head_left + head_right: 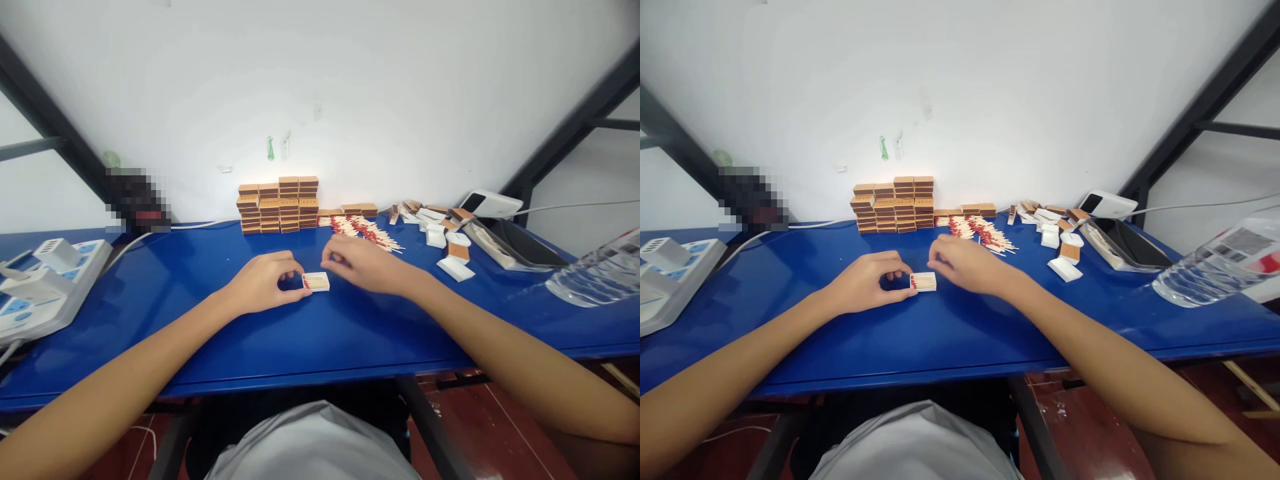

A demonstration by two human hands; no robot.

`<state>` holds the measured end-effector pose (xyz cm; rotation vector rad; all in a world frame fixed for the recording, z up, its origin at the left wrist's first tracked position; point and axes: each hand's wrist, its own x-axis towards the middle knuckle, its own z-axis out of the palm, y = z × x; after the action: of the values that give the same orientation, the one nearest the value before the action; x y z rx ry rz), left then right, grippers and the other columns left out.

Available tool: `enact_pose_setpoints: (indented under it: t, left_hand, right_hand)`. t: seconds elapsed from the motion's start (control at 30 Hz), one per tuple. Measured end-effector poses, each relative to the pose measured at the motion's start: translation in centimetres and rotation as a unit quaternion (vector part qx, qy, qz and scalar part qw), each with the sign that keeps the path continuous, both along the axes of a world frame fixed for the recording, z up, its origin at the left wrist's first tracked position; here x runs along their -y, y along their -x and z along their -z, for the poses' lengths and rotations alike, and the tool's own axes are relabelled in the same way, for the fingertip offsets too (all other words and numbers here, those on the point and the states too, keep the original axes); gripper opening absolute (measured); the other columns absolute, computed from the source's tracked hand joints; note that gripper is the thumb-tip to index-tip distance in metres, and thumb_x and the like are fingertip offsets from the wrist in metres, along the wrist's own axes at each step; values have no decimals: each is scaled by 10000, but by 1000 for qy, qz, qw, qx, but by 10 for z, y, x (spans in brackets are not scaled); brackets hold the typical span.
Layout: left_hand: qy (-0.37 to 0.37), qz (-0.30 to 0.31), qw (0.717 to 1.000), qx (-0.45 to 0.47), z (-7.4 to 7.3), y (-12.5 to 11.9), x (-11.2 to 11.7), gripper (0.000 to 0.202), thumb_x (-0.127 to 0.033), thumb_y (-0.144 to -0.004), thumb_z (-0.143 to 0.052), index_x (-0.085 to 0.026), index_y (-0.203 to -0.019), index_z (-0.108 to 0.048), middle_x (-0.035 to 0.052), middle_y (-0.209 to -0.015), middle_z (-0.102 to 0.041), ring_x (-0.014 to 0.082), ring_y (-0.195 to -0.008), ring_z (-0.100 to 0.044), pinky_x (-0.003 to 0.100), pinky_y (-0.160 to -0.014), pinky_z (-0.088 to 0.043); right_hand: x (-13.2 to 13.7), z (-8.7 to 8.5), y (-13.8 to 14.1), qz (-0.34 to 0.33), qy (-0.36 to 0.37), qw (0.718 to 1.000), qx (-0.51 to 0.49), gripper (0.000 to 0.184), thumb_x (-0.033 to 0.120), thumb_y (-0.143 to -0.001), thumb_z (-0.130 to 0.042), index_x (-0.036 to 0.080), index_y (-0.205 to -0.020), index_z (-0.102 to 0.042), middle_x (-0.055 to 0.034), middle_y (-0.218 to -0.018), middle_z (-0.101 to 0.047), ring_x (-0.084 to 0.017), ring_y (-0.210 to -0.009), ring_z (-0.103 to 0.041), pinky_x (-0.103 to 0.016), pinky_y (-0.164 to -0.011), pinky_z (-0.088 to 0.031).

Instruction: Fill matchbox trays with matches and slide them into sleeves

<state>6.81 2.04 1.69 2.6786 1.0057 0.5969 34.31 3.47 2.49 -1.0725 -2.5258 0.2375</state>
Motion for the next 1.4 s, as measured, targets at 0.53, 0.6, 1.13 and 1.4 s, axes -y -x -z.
enact_pose_setpoints:
  t: [0.53, 0.6, 1.13, 1.4]
  left_hand:
    - [7, -13, 1000, 3, -2, 2, -1, 307, -500, -950, -753, -236, -1100, -792, 35, -954, -697, 164, -780, -649, 289, -694, -484]
    - [7, -14, 1000, 1, -2, 2, -1, 309, -500, -952, -753, -235, -1106, -790, 36, -957, -697, 164, -777, -647, 289, -693, -485]
    - [11, -12, 1000, -1, -2, 2, -1, 283, -480, -951, -762, -242, -1100, -794, 23, -952, -689, 158, -776, -644, 291, -676, -469]
    - [11, -14, 1000, -4, -2, 3, -1, 283, -470, -950, -772, -235, -1106, -793, 26, -966, -699, 164, -795, -656, 295, -691, -481]
  right_hand:
    - [-74, 24, -67, 76, -30, 996, 35, 103, 245, -1001, -607, 187, -1001, -692, -107, -1023, -635, -228, -886, -598, -325, -811, -439]
    - [-75, 25, -68, 71, -37, 996, 33, 103, 259, -1006, -609, 189, -999, -685, -110, -1032, -631, -230, -895, -597, -327, -820, -440]
    - [-80, 32, -65, 69, -28, 997, 24, 117, 266, -1025, -584, 189, -1010, -671, -103, -1039, -628, -214, -845, -591, -317, -782, -436]
    - [-79, 31, -64, 58, -22, 998, 28, 138, 244, -1033, -538, 191, -953, -638, -121, -1030, -652, -234, -881, -605, -335, -801, -446]
